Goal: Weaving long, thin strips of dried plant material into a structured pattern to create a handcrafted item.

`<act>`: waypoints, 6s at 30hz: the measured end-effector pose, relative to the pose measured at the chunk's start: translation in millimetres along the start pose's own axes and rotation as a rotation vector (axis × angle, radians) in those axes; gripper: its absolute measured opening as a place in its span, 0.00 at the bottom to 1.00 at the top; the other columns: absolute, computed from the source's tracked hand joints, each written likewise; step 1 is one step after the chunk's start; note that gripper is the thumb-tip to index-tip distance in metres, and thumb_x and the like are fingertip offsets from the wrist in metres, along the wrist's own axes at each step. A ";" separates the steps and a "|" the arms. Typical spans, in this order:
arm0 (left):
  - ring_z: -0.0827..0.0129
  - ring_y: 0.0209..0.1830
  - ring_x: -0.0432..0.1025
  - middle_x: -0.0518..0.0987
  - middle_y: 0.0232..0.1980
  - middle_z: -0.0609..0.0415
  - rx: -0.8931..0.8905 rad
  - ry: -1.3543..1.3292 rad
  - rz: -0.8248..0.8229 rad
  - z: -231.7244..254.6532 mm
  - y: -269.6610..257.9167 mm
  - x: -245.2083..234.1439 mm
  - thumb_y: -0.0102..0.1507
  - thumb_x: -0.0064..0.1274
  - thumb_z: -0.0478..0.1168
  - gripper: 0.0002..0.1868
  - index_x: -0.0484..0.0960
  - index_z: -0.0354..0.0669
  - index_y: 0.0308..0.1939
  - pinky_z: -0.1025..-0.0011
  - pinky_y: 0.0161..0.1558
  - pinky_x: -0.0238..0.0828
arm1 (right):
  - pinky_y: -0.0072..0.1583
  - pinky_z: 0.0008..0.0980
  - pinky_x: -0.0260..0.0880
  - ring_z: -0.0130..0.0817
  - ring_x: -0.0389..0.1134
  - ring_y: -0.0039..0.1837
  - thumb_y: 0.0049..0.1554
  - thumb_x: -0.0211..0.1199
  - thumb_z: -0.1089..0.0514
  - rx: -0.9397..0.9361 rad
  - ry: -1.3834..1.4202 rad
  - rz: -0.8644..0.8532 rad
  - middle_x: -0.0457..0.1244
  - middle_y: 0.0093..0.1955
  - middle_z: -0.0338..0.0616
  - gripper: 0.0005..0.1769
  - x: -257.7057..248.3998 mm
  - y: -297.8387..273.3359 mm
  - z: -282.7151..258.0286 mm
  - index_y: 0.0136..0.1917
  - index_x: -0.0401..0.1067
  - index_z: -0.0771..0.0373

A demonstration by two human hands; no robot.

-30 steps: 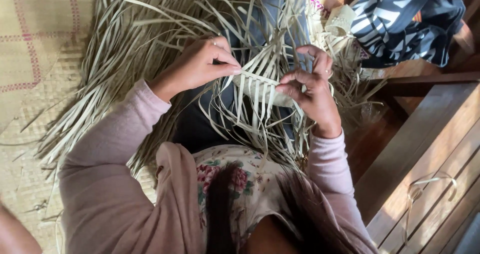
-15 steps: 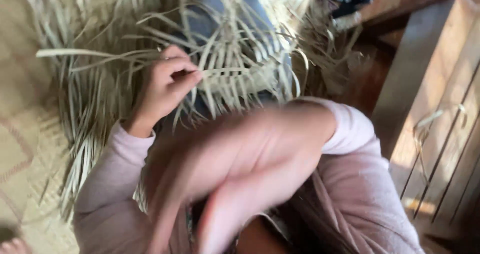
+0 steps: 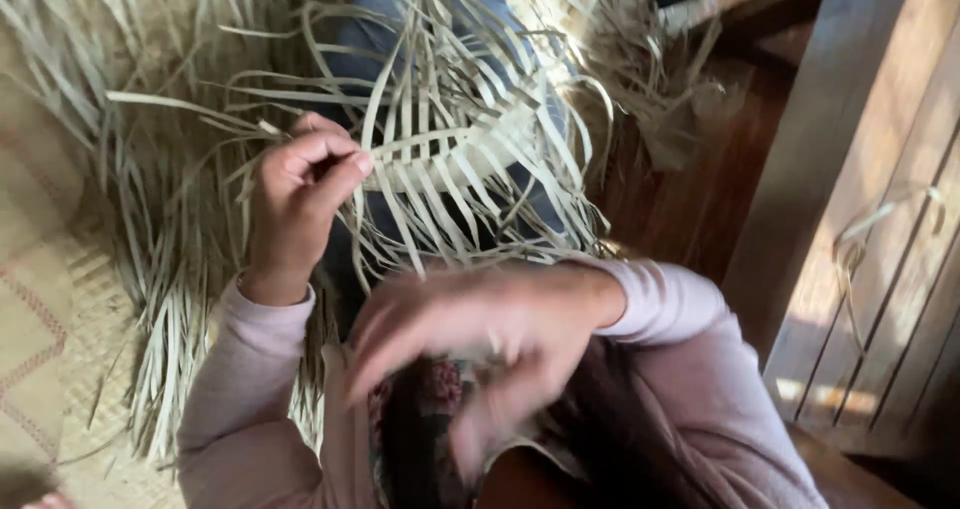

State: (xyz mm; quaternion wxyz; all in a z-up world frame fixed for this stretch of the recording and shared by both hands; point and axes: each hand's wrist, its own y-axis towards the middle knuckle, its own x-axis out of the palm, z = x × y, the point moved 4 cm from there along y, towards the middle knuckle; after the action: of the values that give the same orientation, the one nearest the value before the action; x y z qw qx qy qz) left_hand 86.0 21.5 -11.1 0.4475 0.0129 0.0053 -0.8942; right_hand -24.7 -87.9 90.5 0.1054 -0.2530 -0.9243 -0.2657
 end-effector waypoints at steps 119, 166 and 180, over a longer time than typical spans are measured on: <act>0.74 0.22 0.59 0.64 0.21 0.55 0.252 0.090 0.082 -23.7 -26.9 63.3 0.57 0.48 0.33 0.05 0.72 0.38 0.26 0.75 0.28 0.58 | 0.49 0.37 0.59 0.45 0.63 0.43 0.48 0.59 0.66 0.008 -0.997 0.853 0.62 0.37 0.50 0.02 -5.8 -82.4 60.2 0.34 0.69 0.67; 0.70 0.24 0.59 0.66 0.28 0.50 0.318 0.129 0.035 -7.5 -49.4 58.7 0.60 0.45 0.32 0.10 0.72 0.34 0.23 0.74 0.30 0.57 | 0.40 0.32 0.57 0.39 0.57 0.30 0.48 0.60 0.68 0.188 -0.775 0.892 0.58 0.26 0.50 0.06 -25.2 -71.8 23.3 0.31 0.67 0.71; 0.70 0.27 0.59 0.67 0.27 0.52 0.294 0.176 -0.024 4.4 -50.4 55.6 0.56 0.52 0.32 0.08 0.74 0.35 0.23 0.76 0.29 0.55 | 0.34 0.30 0.67 0.35 0.63 0.31 0.53 0.54 0.66 0.053 -0.540 1.225 0.59 0.30 0.53 0.08 -13.7 -99.4 31.2 0.36 0.66 0.76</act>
State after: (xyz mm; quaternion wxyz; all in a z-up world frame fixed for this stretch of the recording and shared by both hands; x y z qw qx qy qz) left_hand 12.3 7.2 -8.4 0.4280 0.1565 -0.0861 -0.8859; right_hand -67.0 -149.2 16.4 0.0085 -0.7869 -0.6139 -0.0625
